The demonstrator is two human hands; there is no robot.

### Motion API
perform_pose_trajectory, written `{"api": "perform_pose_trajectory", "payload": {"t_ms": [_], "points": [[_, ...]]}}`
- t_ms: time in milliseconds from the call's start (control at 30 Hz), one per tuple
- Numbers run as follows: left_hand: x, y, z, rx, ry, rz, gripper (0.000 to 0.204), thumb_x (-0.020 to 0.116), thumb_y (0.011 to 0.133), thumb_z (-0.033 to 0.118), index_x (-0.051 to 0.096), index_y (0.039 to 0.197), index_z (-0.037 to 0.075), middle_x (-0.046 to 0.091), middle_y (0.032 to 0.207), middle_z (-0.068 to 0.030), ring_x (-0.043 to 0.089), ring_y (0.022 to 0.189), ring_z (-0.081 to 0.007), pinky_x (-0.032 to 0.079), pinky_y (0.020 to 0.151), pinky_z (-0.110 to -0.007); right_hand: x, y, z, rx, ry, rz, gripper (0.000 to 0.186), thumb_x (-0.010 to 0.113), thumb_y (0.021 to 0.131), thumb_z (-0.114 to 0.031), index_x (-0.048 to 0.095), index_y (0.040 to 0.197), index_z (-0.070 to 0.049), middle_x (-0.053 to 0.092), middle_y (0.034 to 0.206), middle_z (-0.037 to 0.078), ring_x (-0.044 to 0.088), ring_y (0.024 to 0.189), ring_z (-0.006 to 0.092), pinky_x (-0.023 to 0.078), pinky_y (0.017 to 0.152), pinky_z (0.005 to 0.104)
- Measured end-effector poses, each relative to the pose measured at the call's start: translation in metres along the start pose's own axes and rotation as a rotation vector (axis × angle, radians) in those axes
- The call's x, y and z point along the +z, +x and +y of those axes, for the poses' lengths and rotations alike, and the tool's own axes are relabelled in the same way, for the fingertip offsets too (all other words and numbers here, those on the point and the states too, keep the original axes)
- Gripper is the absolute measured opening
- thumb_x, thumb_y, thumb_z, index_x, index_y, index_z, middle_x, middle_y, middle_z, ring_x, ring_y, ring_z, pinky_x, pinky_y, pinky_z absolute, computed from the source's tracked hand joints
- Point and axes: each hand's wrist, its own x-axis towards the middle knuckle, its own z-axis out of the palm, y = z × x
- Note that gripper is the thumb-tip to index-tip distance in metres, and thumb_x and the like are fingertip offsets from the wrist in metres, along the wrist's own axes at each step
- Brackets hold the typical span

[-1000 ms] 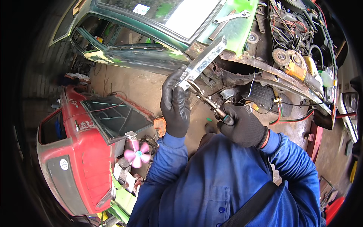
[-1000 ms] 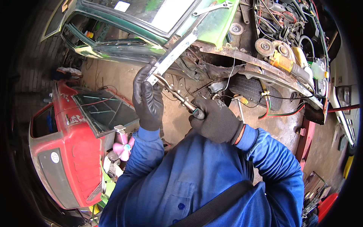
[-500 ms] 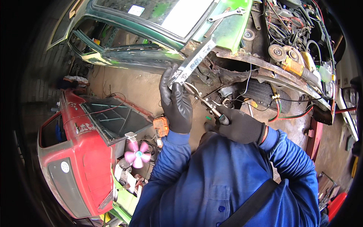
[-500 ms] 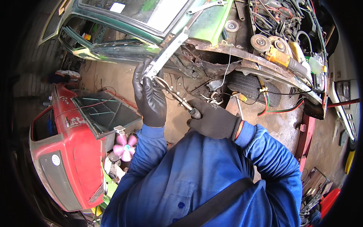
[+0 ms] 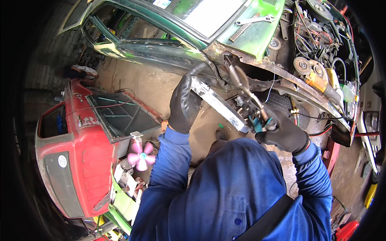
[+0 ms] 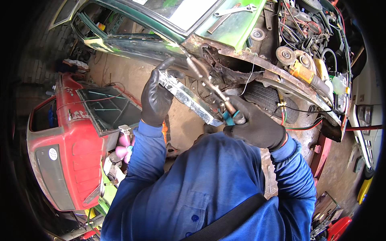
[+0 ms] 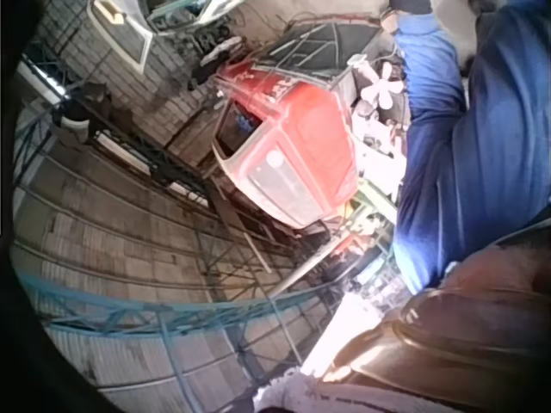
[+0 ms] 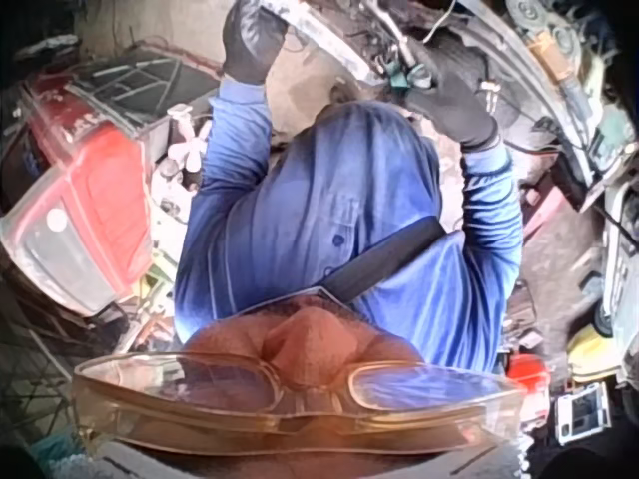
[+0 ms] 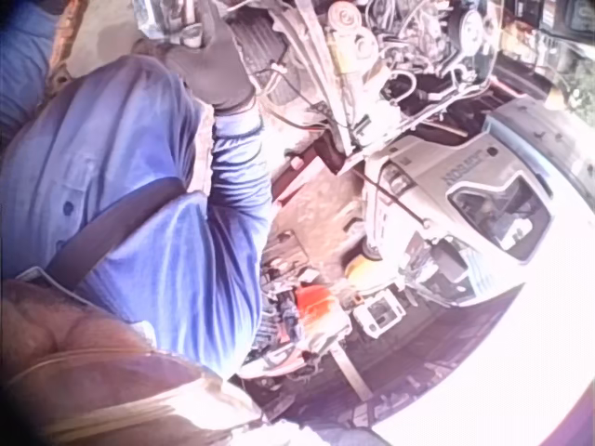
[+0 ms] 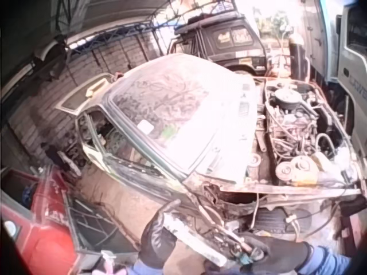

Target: The person uses pliers to remove a metal piece from the front fender area of a green car, then uses a welding torch to heat and cut the metal. The person repeatedly heats and removes sections of the fender, working on the car's body structure.

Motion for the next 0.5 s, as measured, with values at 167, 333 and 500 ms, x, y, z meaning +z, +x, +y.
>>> {"api": "perform_pose_trajectory", "payload": {"t_ms": [167, 333, 500], "points": [[0.001, 0.009, -0.011, -0.031, 0.000, -0.011, 0.066, 0.042, 0.120, 0.049, 0.051, 0.161, -0.003, 0.077, 0.114, -0.0109, 0.073, 0.103, -0.0188, 0.059, 0.095, -0.034, 0.018, 0.011, 0.009, -0.056, 0.118, -0.181, 0.061, 0.082, 0.090, -0.010, 0.062, 0.147, -0.007, 0.065, 0.097, -0.003, 0.058, 0.088, 0.0071, 0.051, 0.081, 0.0277], [0.008, 0.006, -0.016, -0.053, -0.122, 0.029, 0.062, 0.049, 0.120, 0.047, 0.054, 0.159, -0.001, 0.073, 0.126, -0.0074, 0.069, 0.116, -0.0163, 0.056, 0.103, -0.034, 0.034, 0.020, 0.007, 0.035, 0.322, -0.281, 0.068, 0.078, 0.090, -0.007, 0.058, 0.155, -0.006, 0.073, 0.118, 0.002, 0.064, 0.102, 0.0100, 0.052, 0.089, 0.0289], [0.022, -0.015, -0.021, -0.021, -0.047, 0.051, 0.072, 0.073, 0.108, 0.041, 0.050, 0.162, -0.001, 0.066, 0.146, -0.0107, 0.064, 0.135, -0.0180, 0.050, 0.117, -0.037, 0.046, 0.027, 0.004, -0.145, 0.164, -0.156, 0.047, 0.079, 0.093, -0.009, 0.063, 0.137, -0.008, 0.064, 0.106, -0.001, 0.059, 0.092, 0.0091, 0.052, 0.082, 0.0296]]}}
